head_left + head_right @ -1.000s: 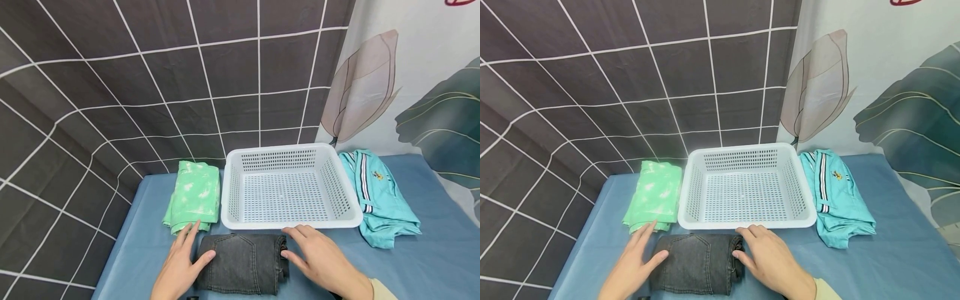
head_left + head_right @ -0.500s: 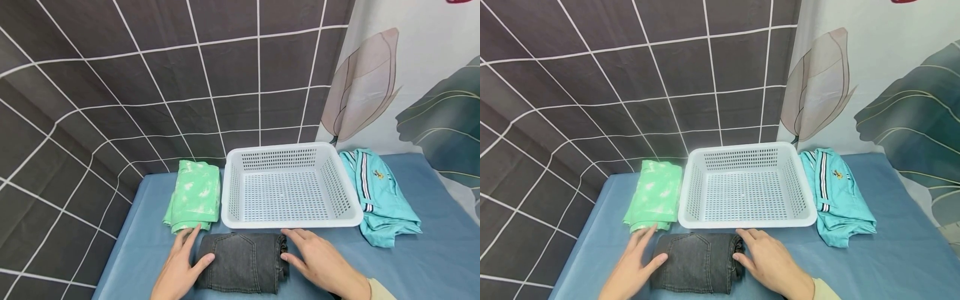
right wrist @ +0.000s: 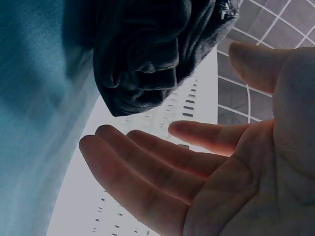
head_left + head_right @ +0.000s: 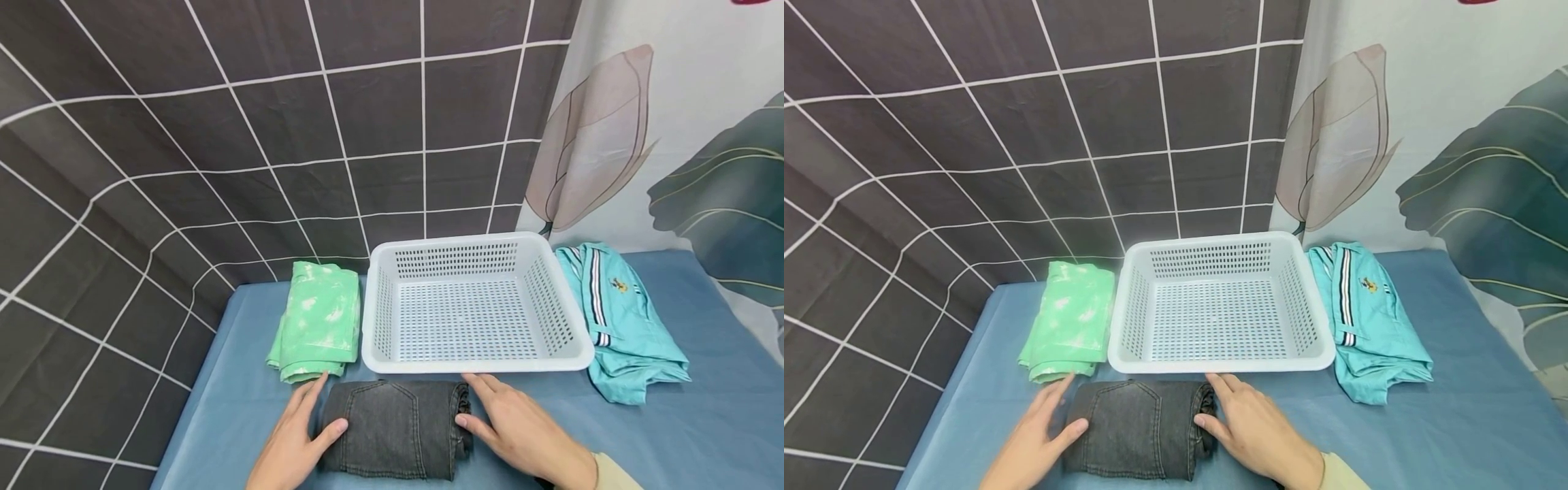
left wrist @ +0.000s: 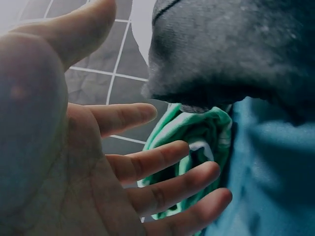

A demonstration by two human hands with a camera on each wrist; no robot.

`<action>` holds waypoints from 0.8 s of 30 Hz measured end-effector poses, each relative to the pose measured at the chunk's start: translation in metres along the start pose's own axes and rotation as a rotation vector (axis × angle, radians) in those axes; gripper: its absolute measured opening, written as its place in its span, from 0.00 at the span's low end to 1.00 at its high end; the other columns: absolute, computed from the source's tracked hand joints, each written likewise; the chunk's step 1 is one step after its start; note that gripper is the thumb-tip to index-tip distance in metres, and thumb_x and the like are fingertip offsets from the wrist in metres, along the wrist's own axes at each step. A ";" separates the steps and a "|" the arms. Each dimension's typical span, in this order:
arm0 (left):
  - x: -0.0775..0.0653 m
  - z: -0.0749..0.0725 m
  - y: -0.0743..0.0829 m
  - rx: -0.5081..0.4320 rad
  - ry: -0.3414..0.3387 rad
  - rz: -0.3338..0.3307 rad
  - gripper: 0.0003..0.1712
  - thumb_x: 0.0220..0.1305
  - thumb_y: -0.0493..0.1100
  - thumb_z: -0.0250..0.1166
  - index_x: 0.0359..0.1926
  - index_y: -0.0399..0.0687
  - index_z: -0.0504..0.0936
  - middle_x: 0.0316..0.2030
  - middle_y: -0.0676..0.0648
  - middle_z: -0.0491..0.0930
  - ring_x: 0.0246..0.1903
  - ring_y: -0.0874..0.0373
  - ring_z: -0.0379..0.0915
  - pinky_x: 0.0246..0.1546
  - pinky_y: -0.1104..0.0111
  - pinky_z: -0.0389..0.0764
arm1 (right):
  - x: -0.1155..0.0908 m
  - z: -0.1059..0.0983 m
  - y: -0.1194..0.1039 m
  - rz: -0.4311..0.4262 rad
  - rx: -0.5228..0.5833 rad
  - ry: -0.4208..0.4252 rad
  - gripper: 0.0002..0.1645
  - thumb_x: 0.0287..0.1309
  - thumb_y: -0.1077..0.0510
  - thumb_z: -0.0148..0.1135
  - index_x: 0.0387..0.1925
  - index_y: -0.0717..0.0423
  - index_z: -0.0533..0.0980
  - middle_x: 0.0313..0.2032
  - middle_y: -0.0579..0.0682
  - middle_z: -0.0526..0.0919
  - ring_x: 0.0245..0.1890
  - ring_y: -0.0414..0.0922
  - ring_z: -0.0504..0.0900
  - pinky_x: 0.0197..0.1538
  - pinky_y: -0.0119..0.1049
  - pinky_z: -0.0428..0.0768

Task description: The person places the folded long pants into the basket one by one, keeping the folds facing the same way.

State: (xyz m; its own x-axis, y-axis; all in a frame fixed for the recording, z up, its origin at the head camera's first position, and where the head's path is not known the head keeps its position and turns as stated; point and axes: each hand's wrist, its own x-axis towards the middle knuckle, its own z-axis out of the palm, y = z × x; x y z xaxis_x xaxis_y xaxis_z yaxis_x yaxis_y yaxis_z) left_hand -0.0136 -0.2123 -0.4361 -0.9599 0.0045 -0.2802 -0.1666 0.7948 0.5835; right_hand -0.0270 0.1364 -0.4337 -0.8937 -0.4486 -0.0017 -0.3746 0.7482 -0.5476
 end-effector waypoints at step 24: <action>0.008 0.008 -0.024 -0.172 -0.115 0.005 0.48 0.67 0.63 0.64 0.78 0.50 0.57 0.67 0.31 0.65 0.49 0.45 0.76 0.44 0.50 0.80 | 0.004 0.014 0.004 0.054 0.178 -0.134 0.45 0.71 0.30 0.46 0.73 0.58 0.63 0.68 0.62 0.68 0.63 0.62 0.73 0.58 0.61 0.74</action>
State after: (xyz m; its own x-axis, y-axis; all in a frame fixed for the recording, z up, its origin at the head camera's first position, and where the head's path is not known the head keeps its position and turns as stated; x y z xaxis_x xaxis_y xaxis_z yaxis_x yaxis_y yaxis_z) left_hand -0.0154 -0.2259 -0.4583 -0.9303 0.0851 -0.3569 -0.2078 0.6794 0.7037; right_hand -0.0290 0.1310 -0.4473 -0.8660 -0.4802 -0.1393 -0.2675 0.6803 -0.6824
